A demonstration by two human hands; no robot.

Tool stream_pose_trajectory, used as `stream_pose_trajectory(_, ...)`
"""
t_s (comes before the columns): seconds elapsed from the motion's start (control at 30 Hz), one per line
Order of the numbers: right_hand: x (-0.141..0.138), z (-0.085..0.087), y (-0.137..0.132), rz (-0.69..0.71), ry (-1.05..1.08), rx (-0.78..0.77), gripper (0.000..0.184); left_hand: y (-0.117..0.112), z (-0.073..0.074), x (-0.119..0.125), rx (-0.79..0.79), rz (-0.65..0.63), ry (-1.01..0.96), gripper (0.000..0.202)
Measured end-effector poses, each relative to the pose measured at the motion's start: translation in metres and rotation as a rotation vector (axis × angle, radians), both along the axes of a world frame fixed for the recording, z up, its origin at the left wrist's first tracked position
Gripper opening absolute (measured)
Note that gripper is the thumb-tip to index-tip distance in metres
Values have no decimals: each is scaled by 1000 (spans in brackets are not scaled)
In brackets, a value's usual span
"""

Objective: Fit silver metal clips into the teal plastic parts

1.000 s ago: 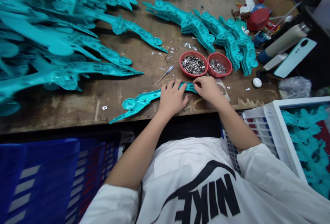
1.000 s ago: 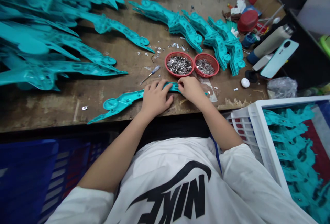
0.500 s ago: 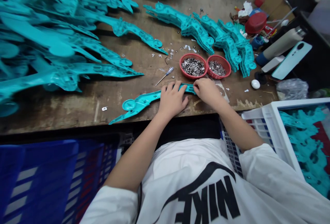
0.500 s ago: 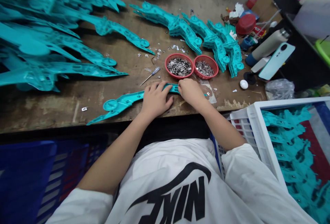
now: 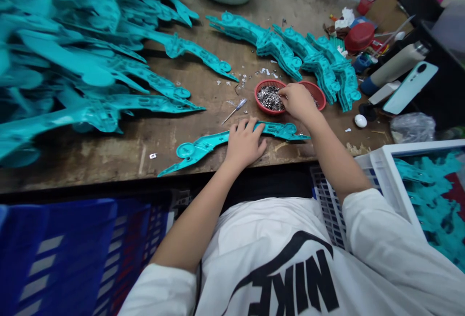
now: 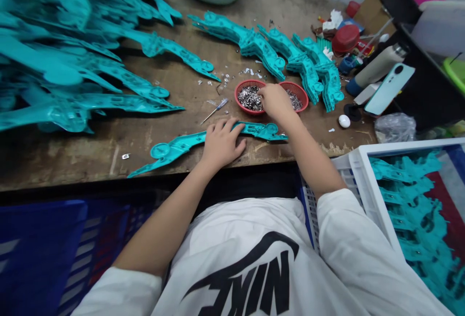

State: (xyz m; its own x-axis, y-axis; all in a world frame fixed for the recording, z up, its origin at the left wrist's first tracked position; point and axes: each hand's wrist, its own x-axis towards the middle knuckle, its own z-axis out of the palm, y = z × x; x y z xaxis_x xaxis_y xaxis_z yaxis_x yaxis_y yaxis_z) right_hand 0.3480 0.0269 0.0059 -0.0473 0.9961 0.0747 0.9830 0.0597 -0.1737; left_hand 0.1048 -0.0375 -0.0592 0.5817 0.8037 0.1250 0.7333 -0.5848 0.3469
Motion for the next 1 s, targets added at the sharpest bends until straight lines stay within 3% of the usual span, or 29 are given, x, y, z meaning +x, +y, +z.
stream_pose_trajectory(0.13, 4, -3, 19, 62, -95, -128, 34, 0, 1, -3, 7, -37, 3, 49)
stream_pose_trajectory(0.33, 11, -6, 17, 103, -75, -91, 26, -2, 3, -17, 9, -126, 37, 46)
stream_pose_trajectory(0.63, 14, -12, 1, -11, 426, 126, 7, -3, -1, -22, 4, -125, -3, 48)
stream_pose_trajectory(0.7, 11, -14, -4, -4, 504, 157, 10, -3, -1, -22, -1, -121, -4, 51)
stream_pose_trajectory(0.83, 7, -15, -8, 47, 536, 160, 32, -4, 0, -22, -5, -121, 13, 55)
stream_pose_trajectory(1.0, 3, -13, -10, 11, 500, 159, 27, -4, -3, -22, -1, -107, 6, 62)
